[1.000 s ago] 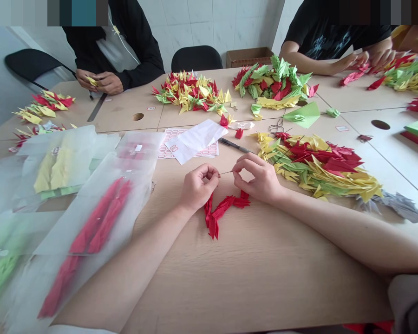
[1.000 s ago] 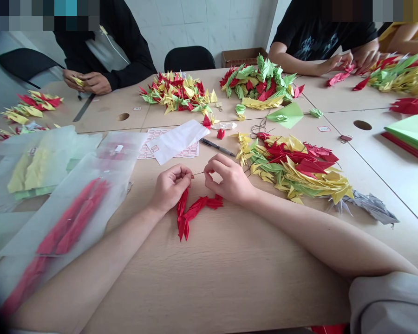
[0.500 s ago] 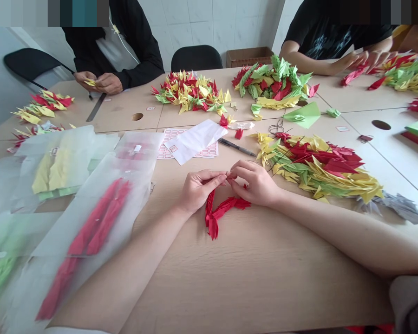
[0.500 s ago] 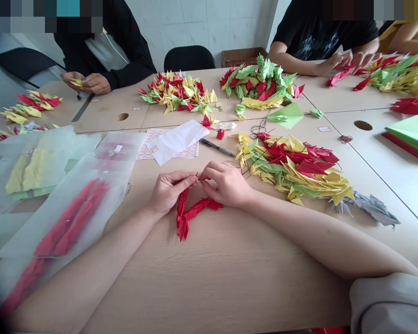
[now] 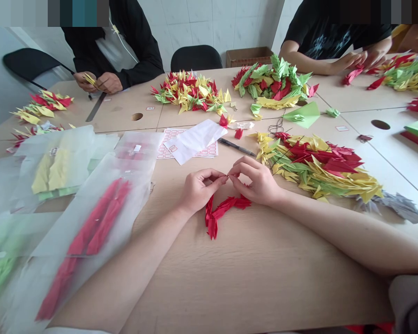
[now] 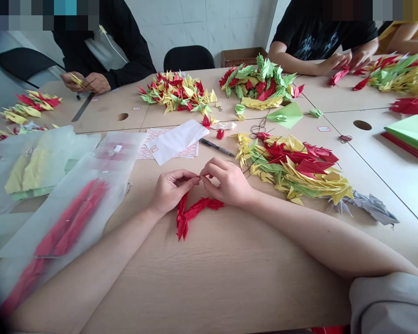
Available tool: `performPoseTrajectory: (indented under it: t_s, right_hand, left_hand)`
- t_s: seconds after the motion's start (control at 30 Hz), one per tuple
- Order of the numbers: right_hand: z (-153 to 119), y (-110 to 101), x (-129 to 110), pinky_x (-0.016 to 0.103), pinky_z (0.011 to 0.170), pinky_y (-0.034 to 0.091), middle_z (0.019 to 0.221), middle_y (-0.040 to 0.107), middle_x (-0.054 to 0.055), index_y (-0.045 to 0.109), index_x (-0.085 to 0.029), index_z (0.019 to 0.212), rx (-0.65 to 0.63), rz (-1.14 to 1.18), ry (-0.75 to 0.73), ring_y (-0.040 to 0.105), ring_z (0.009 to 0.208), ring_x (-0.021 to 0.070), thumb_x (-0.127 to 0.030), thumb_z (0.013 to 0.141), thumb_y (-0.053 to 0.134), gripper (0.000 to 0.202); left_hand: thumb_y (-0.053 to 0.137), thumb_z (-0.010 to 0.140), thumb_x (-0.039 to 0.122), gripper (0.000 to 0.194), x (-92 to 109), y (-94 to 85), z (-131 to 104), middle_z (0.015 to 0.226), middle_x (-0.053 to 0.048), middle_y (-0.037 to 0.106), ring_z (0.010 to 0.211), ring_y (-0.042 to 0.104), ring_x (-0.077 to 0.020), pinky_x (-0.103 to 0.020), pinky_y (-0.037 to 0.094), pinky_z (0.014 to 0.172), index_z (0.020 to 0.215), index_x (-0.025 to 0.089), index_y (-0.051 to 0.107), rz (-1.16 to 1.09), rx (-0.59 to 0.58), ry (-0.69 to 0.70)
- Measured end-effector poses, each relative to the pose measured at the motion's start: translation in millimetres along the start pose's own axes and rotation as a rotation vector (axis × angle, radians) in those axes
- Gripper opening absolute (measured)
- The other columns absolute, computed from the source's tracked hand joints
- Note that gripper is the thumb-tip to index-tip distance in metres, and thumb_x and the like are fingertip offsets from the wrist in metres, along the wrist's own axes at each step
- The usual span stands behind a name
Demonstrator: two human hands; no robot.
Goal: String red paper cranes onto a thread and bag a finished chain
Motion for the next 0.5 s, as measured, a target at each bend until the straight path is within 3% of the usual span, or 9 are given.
performPoseTrajectory:
  t_s: [0.17,0.5]
  right_hand:
    - [1.7,5.0,4.8,0.031,0.073,0.052,0.099,0.060,0.007,0.057,-0.020,0.103,-0.085,0.153,0.042,0.058,0.082,0.0159,-0.021,0.092,0.055,0.011]
    - [1.9,6.2,6.1,0.029,0.068,0.049,0.085,0.057,0.004,0.056,-0.019,0.088,-0.077,0.189,0.036,0.055,0.076,0.0149,-0.018,0.090,0.058,0.004]
  left_hand:
    - [0.075,0.079,0.035,0.020,1.9,-0.2,1.0,0.087,-0.006,0.075,0.082,0.069,-0.0175,-0.028,0.054,0.078,0.084,0.016,0.074,-0.092,-0.012,-0.021]
    - [0.074,0.080,0.034,0.019,2.0,-2.1,1.2,0.083,-0.004,0.073,0.077,0.065,-0.0154,-0.026,0.050,0.074,0.081,0.015,0.072,-0.107,-0.008,-0.046]
Point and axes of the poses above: each hand's wrist, its own z-axis towards the middle knuckle, its own y-axis out of the palm, x = y × z, the point moved 6 cm from there along z, towards the middle knuckle
